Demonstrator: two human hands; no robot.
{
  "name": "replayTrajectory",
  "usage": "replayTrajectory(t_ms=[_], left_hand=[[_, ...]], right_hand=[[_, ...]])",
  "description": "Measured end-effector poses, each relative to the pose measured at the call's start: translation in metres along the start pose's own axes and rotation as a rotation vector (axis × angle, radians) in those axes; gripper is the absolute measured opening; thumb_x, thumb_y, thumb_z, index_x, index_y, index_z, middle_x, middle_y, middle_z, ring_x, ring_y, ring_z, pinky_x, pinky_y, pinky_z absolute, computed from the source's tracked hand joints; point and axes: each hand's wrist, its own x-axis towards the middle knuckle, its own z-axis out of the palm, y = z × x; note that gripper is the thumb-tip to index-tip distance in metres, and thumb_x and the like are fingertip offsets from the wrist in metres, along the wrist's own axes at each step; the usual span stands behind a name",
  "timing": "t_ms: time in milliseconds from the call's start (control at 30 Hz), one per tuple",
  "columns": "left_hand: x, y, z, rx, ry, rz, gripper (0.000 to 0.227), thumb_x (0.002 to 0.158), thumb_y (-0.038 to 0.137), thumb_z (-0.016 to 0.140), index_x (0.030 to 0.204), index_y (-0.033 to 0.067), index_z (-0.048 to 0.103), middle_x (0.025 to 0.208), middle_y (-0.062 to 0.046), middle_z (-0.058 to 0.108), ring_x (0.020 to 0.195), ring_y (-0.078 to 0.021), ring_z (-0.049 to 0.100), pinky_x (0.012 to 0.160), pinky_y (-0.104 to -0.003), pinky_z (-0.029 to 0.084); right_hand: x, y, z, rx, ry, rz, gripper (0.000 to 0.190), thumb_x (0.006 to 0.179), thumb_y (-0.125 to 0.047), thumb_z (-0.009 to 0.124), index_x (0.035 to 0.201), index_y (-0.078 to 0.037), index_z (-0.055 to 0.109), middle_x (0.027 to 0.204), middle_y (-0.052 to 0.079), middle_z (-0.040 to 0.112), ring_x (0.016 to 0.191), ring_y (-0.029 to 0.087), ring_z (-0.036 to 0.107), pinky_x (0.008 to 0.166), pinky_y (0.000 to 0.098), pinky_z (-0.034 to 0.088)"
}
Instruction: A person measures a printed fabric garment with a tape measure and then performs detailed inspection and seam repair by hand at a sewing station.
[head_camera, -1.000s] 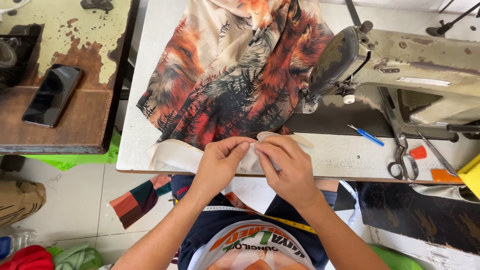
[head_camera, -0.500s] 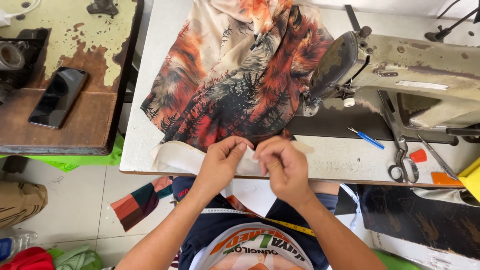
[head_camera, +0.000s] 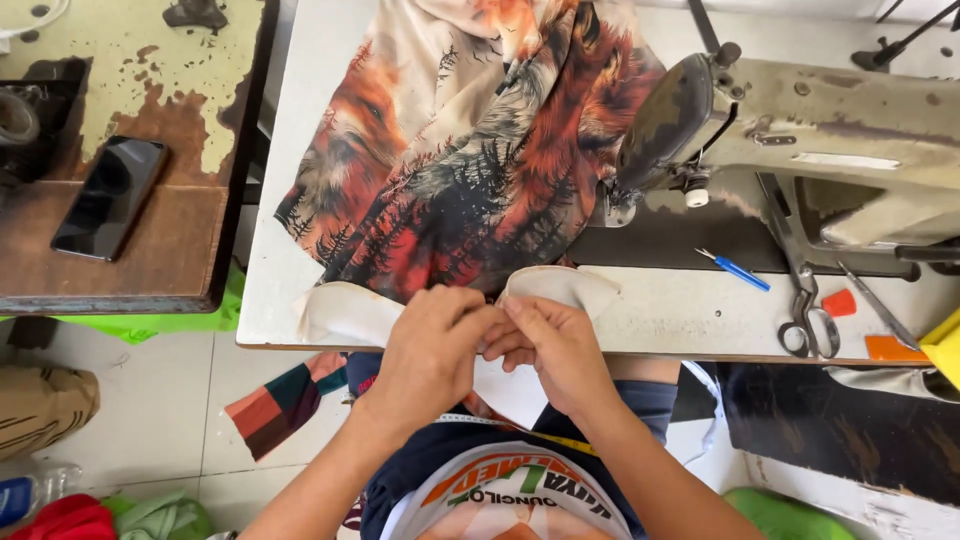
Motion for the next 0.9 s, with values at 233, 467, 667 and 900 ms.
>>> replayTrajectory(t_ms=[233, 467, 667, 900], left_hand=[[0.0, 0.02, -0.018, -0.175, -0.005, -0.084, 0.01, 0.092, 0.005, 0.068, 0.099, 0.0067, 0.075, 0.093, -0.01, 0.068, 0.083, -0.0309, 0.066, 0.074, -0.036, 0.053], [0.013, 0.028, -0.02, -0.214, 0.011, -0.152, 0.006, 0.087, 0.0, 0.073, 0.092, 0.0029, 0.076, 0.083, -0.01, 0.071, 0.078, -0.0263, 0.07, 0.068, -0.032, 0.057], [0.017, 0.028, -0.015, -0.081, -0.024, -0.139, 0.002, 0.088, 0.002, 0.073, 0.087, 0.0022, 0.075, 0.077, -0.009, 0.07, 0.072, -0.0243, 0.07, 0.064, -0.03, 0.057], [0.014, 0.008, -0.002, 0.175, -0.051, 0.091, 0.006, 0.082, 0.001, 0.068, 0.079, 0.0061, 0.067, 0.07, -0.008, 0.058, 0.066, -0.0257, 0.061, 0.061, -0.034, 0.05]], right_hand=[[-0.007, 0.008, -0.005, -0.005, 0.046, -0.019, 0.013, 0.093, -0.003, 0.068, 0.091, 0.008, 0.074, 0.083, 0.021, 0.079, 0.071, 0.026, 0.077, 0.059, 0.0336, 0.062], [-0.014, 0.012, -0.002, -0.104, 0.092, -0.17, 0.011, 0.09, 0.002, 0.072, 0.095, 0.01, 0.077, 0.075, 0.021, 0.078, 0.069, 0.022, 0.077, 0.062, 0.0363, 0.067], [-0.021, 0.014, -0.001, -0.33, 0.086, -0.381, 0.009, 0.089, 0.003, 0.071, 0.09, 0.004, 0.08, 0.07, 0.015, 0.079, 0.067, 0.015, 0.076, 0.065, 0.0323, 0.066], [-0.022, 0.01, -0.004, -0.674, 0.093, -0.672, 0.008, 0.086, 0.003, 0.074, 0.086, -0.004, 0.079, 0.064, 0.008, 0.077, 0.06, 0.019, 0.078, 0.06, 0.0298, 0.063]])
